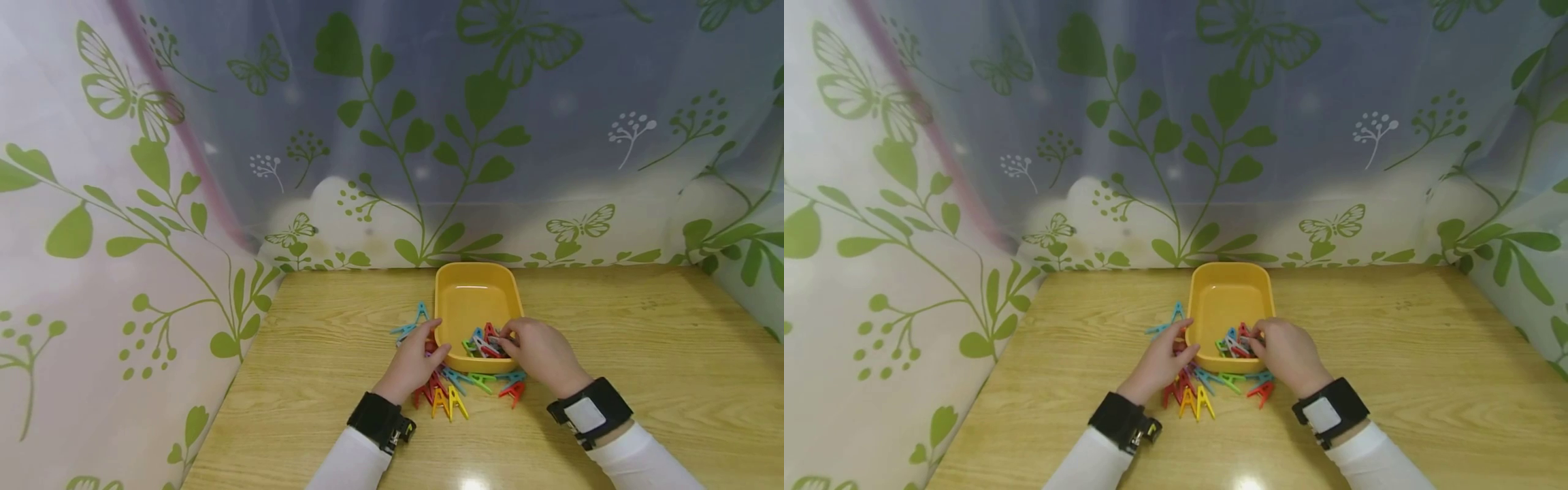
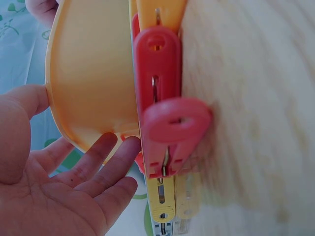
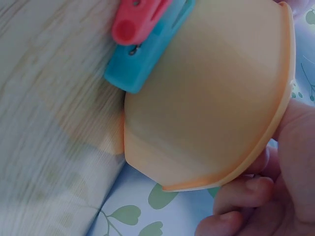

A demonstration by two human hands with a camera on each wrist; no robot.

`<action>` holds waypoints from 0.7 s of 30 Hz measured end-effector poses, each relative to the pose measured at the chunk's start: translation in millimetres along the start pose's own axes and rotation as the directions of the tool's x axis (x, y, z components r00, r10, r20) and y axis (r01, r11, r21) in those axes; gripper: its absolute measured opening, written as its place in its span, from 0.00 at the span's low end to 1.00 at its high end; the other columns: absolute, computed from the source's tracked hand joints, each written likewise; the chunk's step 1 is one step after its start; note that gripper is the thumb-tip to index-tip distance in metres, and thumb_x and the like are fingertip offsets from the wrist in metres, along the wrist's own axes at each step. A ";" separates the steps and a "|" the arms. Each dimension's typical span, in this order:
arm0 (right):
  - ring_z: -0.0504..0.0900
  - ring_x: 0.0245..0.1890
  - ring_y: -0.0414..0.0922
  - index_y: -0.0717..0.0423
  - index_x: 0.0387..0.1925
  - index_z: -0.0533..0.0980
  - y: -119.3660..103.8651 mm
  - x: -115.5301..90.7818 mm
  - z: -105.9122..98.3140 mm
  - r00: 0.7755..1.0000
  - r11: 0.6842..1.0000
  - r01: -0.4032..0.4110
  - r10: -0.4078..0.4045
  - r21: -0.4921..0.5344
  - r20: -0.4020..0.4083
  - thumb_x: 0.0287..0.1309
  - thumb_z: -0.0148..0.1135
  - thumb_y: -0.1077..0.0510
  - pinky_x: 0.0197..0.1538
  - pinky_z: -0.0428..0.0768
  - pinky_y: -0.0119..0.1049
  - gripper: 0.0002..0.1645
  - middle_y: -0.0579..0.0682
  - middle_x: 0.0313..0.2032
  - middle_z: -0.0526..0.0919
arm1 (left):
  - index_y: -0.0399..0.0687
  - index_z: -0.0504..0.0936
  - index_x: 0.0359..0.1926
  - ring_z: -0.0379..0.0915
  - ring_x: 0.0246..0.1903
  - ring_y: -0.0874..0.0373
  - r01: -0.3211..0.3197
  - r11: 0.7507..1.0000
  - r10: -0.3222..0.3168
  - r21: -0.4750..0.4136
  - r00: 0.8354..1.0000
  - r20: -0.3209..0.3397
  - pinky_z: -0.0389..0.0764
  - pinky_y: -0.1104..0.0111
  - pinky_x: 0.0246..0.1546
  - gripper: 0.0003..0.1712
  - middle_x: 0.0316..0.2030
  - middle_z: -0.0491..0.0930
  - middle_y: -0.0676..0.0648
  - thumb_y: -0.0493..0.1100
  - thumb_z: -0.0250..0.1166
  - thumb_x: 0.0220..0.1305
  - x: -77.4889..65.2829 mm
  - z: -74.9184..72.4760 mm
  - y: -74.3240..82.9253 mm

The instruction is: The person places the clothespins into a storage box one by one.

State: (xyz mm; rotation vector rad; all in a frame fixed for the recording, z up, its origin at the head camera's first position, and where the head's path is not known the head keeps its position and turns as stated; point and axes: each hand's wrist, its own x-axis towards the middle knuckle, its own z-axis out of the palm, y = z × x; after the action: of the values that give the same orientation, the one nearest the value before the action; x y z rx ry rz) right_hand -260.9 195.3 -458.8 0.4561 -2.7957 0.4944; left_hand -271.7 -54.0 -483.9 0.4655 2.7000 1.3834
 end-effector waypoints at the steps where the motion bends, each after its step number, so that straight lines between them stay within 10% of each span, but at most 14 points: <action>1: 0.68 0.18 0.37 0.57 0.33 0.85 -0.2 -0.1 -0.1 1.000 1.000 0.000 0.000 0.000 0.000 0.61 0.73 0.56 0.23 0.65 0.32 0.07 0.44 0.22 0.77 | 0.45 0.66 0.75 0.76 0.45 0.58 -0.001 1.000 0.001 0.001 1.000 0.000 0.80 0.66 0.46 0.33 0.58 0.78 0.40 0.48 0.63 0.75 0.0 0.0 -0.1; 21: 0.67 0.18 0.38 0.57 0.33 0.85 -3.7 -1.3 -4.0 1.000 1.000 0.002 -0.002 -0.021 0.009 0.61 0.74 0.56 0.23 0.63 0.32 0.08 0.44 0.22 0.76 | 0.45 0.66 0.75 0.77 0.46 0.57 -0.003 1.000 0.003 -0.004 1.000 0.001 0.80 0.65 0.47 0.33 0.62 0.77 0.39 0.48 0.63 0.75 -0.8 -0.8 1.4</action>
State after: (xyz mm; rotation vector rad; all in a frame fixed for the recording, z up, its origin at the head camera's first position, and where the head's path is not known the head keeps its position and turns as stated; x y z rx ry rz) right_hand -257.7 193.8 -454.5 0.4576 -2.8064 0.4631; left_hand -270.8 -54.2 -482.3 0.4692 2.6967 1.3886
